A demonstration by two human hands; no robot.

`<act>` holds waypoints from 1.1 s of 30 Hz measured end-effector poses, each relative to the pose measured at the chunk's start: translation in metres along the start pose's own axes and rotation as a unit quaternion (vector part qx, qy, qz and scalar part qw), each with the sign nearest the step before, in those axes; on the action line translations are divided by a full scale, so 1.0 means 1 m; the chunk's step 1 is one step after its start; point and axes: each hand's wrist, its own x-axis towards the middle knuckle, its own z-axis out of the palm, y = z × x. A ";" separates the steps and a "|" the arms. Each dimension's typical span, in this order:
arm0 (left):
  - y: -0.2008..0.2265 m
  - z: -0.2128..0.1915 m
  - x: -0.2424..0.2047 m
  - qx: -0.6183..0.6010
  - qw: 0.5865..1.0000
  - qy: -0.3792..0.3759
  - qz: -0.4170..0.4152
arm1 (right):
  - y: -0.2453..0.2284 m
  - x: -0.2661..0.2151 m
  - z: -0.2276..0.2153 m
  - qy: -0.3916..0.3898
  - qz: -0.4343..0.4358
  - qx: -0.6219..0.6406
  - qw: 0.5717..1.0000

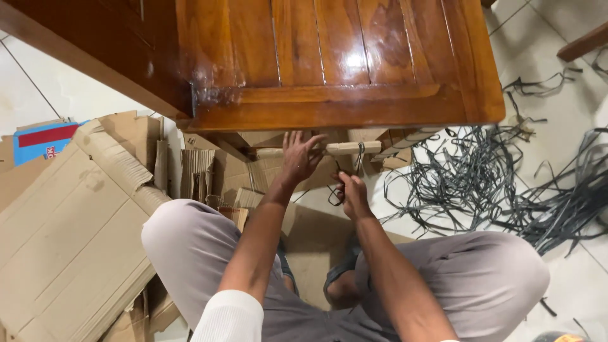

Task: Wrapping the legs of a wooden chair with cardboard and securing them with plastic straps for protection.

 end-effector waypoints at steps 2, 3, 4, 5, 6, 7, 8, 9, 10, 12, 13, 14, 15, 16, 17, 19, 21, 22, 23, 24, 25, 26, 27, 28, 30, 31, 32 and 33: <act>0.006 -0.006 0.002 -0.049 0.998 -0.031 -0.036 | 0.009 0.027 -0.003 -0.009 0.002 0.006 1.000; 0.008 -0.009 0.003 -0.096 0.991 -0.063 -0.067 | 0.014 0.041 -0.002 -0.018 0.003 0.017 1.000; 0.007 -0.004 0.004 -0.095 0.991 -0.060 -0.071 | 0.012 0.048 0.002 -0.021 0.004 0.013 1.000; 0.006 0.001 0.004 -0.098 0.987 -0.072 -0.106 | 0.011 0.054 0.006 -0.018 0.012 0.057 0.998; 0.005 0.006 0.004 -0.101 0.981 -0.083 -0.141 | 0.011 0.060 0.010 -0.014 0.019 0.101 0.995; 0.005 0.007 0.005 -0.099 0.981 -0.083 -0.143 | 0.010 0.064 0.012 -0.015 0.022 0.100 0.995; 0.005 0.009 0.005 -0.075 0.980 -0.098 -0.154 | 0.009 0.069 0.015 -0.048 0.038 0.118 0.991; 0.004 0.011 0.007 -0.052 0.978 -0.112 -0.165 | 0.006 0.074 0.017 -0.080 0.052 0.135 0.986; 0.006 0.009 0.008 -0.050 0.978 -0.112 -0.167 | 0.014 0.084 0.011 -0.082 0.054 0.135 0.986; 0.011 0.006 0.013 -0.048 0.974 -0.126 -0.183 | 0.028 0.106 -0.001 -0.168 0.097 0.176 0.965; 0.012 0.005 0.014 -0.047 0.974 -0.126 -0.184 | 0.024 0.102 0.004 -0.168 0.098 0.176 0.965; 0.013 0.004 0.014 -0.041 0.974 -0.126 -0.186 | 0.020 0.099 0.009 -0.168 0.111 0.174 0.964; 0.016 0.004 0.014 -0.036 0.973 -0.125 -0.188 | 0.017 0.094 0.012 -0.167 0.125 0.173 0.963; 0.019 0.000 0.015 -0.036 0.973 -0.127 -0.189 | 0.020 0.098 0.010 -0.166 0.126 0.173 0.963; 0.022 -0.003 0.018 -0.042 0.974 -0.122 -0.186 | 0.021 0.103 0.008 -0.169 0.122 0.159 0.965; 0.027 -0.009 0.022 -0.048 0.975 -0.118 -0.183 | 0.022 0.106 0.009 -0.173 0.117 0.146 0.967; 0.033 -0.013 0.026 -0.031 0.975 -0.104 -0.193 | 0.019 0.103 0.011 -0.154 0.113 0.136 0.972; 0.034 -0.013 0.028 -0.033 0.975 -0.105 -0.192 | 0.023 0.108 0.008 -0.153 0.113 0.137 0.972; 0.035 -0.014 0.029 -0.031 0.971 -0.122 -0.203 | 0.027 0.113 0.005 -0.158 0.115 0.138 0.971; 0.036 -0.015 0.031 -0.030 0.966 -0.139 -0.214 | 0.032 0.118 0.003 -0.163 0.117 0.139 0.970; 0.035 -0.014 0.032 -0.029 0.966 -0.138 -0.215 | 0.029 0.115 0.005 -0.164 0.118 0.138 0.970; 0.035 -0.014 0.032 -0.020 0.968 -0.127 -0.217 | 0.027 0.112 0.007 -0.166 0.112 0.136 0.970; 0.035 -0.014 0.033 -0.011 0.969 -0.117 -0.218 | 0.024 0.108 0.008 -0.166 0.106 0.134 0.971; 0.035 -0.013 0.034 -0.011 0.969 -0.116 -0.217 | 0.015 0.096 0.016 -0.166 0.105 0.134 0.971; 0.036 -0.010 0.034 -0.015 0.965 -0.116 -0.236 | -0.002 0.071 0.029 -0.129 0.112 0.115 0.979; 0.034 -0.007 0.034 -0.017 0.965 -0.117 -0.235 | 0.001 0.076 0.025 -0.127 0.112 0.115 0.979; 0.032 -0.003 0.034 -0.012 0.960 -0.141 -0.243 | 0.004 0.081 0.022 -0.131 0.114 0.119 0.977; 0.029 -0.001 0.033 -0.006 0.953 -0.165 -0.253 | 0.009 0.086 0.020 -0.137 0.118 0.123 0.976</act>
